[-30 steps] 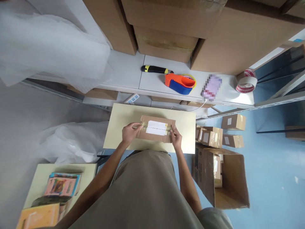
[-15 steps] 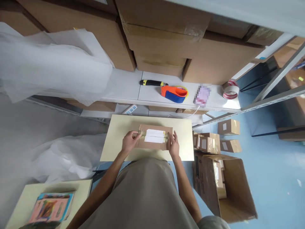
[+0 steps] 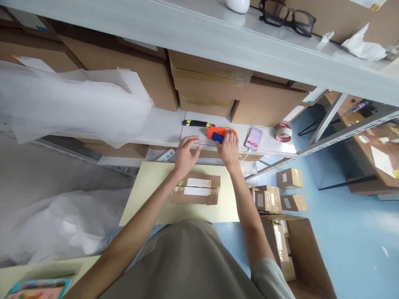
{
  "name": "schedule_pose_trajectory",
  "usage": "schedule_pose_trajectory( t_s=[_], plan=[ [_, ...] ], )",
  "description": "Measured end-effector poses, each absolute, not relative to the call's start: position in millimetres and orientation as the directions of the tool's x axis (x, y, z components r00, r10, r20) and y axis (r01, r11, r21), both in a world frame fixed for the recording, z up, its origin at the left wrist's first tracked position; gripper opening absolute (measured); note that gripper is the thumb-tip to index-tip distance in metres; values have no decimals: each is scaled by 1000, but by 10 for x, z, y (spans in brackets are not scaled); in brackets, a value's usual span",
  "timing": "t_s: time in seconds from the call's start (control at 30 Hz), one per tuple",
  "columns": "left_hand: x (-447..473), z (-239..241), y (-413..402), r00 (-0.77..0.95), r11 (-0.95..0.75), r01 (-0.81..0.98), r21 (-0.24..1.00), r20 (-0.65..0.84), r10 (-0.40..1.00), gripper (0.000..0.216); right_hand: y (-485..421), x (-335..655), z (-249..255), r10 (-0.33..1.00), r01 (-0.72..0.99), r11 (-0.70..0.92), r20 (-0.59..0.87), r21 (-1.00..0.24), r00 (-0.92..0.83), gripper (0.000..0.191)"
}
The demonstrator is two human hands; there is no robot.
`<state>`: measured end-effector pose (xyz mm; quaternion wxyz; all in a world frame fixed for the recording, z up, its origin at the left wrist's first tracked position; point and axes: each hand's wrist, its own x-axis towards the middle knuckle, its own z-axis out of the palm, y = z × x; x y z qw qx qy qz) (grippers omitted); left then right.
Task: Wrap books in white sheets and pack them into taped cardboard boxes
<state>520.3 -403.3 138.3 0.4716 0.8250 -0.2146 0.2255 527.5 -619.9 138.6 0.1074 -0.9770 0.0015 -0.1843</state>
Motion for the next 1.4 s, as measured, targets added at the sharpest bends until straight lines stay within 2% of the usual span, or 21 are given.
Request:
schedule_pose_trajectory(
  t_s=[0.13, 0.23, 0.3, 0.37, 0.43, 0.57, 0.7, 0.87, 1.0, 1.13, 1.2, 1.3, 1.4],
  plan=[
    [5204, 1572, -4133, 777, -437, -610, 661, 607, -166, 18, -6209, 5526, 1318, -68, -33, -988, 235, -152, 970, 51],
    [5165, 1515, -4103, 785, -413, -606, 679, 593, -177, 18, -6238, 5547, 1250, -83, -45, -986, 237, -158, 968, 45],
    [5127, 1419, -4055, 805, -391, -584, 711, 568, -171, 18, -6238, 5471, 1225, -98, -47, -978, 247, -205, 964, 41],
    [5056, 1295, -3998, 837, -354, -543, 761, 527, -150, 19, -6195, 5311, 1206, -127, -42, -949, 257, -311, 958, 37],
    [4935, 1162, -3941, 876, -306, -481, 822, 464, -130, 19, -6095, 5073, 1188, -140, 1, -882, 264, -471, 954, 35],
    [4550, 975, -3805, 928, -174, -370, 912, 354, -120, 22, -5738, 4487, 1167, -105, 142, -616, 258, -775, 960, 44],
    [4137, 960, -3581, 957, -72, -285, 956, 279, -86, 24, -5329, 4019, 1167, -81, 80, -401, 123, -913, 989, 50],
    [3792, 1014, -3259, 981, -45, -189, 981, 186, -61, 26, -4955, 3725, 1166, -75, -10, -345, 17, -939, 997, 61],
    [3645, 1003, -3029, 982, -54, -168, 984, 162, -99, 24, -4768, 3584, 1140, -58, -30, -328, -11, -944, 998, 65],
    [3639, 993, -2705, 964, 3, -188, 982, 185, -189, 26, -4681, 3467, 1138, -18, -54, -362, -51, -931, 999, 62],
    [3700, 1015, -2506, 964, 35, -186, 982, 189, -188, 31, -4654, 3413, 1158, 34, -73, -389, -93, -918, 995, 61],
    [3840, 1088, -2223, 968, 54, -165, 985, 172, -183, 41, -4601, 3341, 1198, 101, -74, -475, -138, -877, 985, 60],
    [3970, 1178, -1999, 951, 69, -139, 988, 153, -268, 43, -4521, 3283, 1234, 141, -43, -563, -147, -825, 979, 57]
  ],
)
